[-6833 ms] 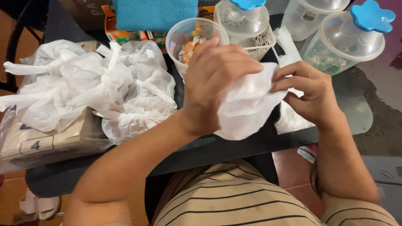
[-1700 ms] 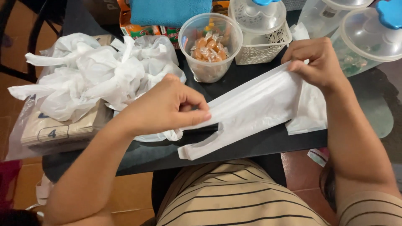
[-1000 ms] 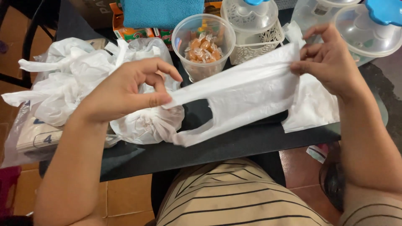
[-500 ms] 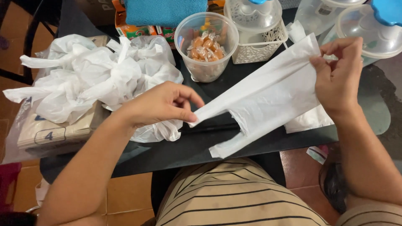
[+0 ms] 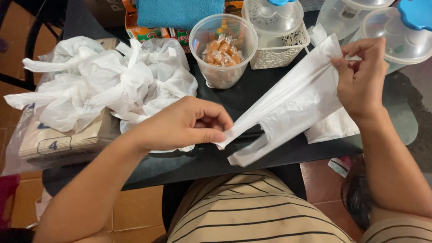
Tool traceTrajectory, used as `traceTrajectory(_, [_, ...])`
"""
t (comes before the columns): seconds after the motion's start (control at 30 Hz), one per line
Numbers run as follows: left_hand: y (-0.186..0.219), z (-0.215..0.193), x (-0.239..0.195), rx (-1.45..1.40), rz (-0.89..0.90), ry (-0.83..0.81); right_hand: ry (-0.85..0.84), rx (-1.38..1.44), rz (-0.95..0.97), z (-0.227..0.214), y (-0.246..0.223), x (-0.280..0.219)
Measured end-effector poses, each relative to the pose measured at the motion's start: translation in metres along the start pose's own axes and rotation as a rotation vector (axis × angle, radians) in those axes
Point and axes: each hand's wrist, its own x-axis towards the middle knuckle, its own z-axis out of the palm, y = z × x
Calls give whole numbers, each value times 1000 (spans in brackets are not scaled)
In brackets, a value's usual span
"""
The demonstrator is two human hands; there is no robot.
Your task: Packaging various multicolored candies into small plastic bags and tying them shut.
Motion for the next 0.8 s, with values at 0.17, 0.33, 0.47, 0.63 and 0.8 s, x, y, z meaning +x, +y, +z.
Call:
traceTrajectory(0.17, [8,3,-4,110,64,102,-42,28,58,2,6,3])
traceTrajectory(0.33, [6,9,-5,126,130,335,-66,-1,73,3,7,3])
traceTrajectory(0.47, [3,12,-7,311,176,430,-75,-25,82,1,1,3])
traceTrajectory(0.63, [0,14,-8,342,141,432,-95,-35,98,4,-3,2])
traceTrajectory(0.8, [-1,12,-9,182,170,327,-88,-28,98,6,-2,3])
